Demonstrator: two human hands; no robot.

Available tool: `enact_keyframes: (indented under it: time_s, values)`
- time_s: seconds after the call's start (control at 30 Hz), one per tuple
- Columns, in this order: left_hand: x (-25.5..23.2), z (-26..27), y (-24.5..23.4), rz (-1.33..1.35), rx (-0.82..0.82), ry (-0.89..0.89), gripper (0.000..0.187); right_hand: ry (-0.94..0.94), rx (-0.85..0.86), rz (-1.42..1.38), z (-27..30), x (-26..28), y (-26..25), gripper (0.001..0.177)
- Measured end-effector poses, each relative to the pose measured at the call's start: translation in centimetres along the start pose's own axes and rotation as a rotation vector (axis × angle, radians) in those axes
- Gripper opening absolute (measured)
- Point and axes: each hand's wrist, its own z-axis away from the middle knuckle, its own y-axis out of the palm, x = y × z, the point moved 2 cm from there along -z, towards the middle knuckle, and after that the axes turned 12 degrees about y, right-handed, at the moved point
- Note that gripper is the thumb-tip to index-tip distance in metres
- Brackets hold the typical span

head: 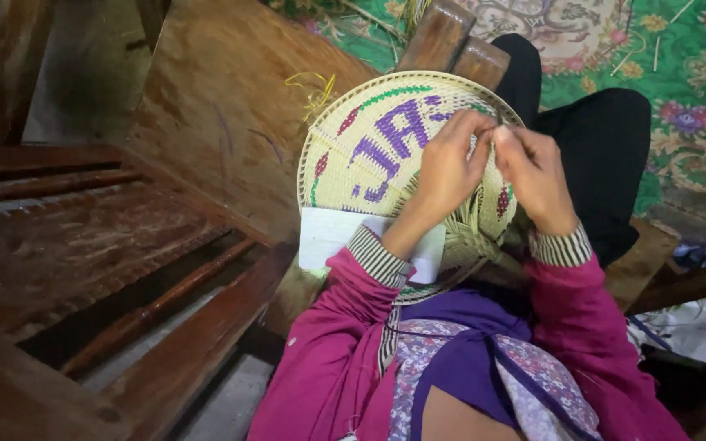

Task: Weaving colored threads into a traditional woven hat to create decorative patterns and text.

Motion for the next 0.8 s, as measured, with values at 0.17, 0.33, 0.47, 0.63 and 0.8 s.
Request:
enact_keyframes:
  time_s: [0.17,0.33,0.47,0.63,0.8]
  values:
    - [3.3,-0.9,-4.2,0.073,-0.083,-0.231,0.008,-0.122,0.065,-0.012,1.2,3.2,-0.2,0.043]
    - [-1.7,-2.8,-13.0,0.556,-0.337,-0.466,0.008,-0.155,0.027,-0.002,-0.4,0.4,2.2,0.01]
    - [-5.2,-2.7,-14.1,0.77,-0.198,-0.157,0.017,-0.41,-0.01,0.269,1.0,3.6,4.2,0.033]
    - [-3.8,-2.5,-9.3,0.387,0.035,-0.028,0.007,-0.435,-0.074,-0.085,1.2,3.6,2.5,0.006]
    - [-1.1,-1.5,-3.5,0.483,0.042,-0.064,0.008,-0.152,0.0,-0.604,1.4,1.6,2.5,0.017]
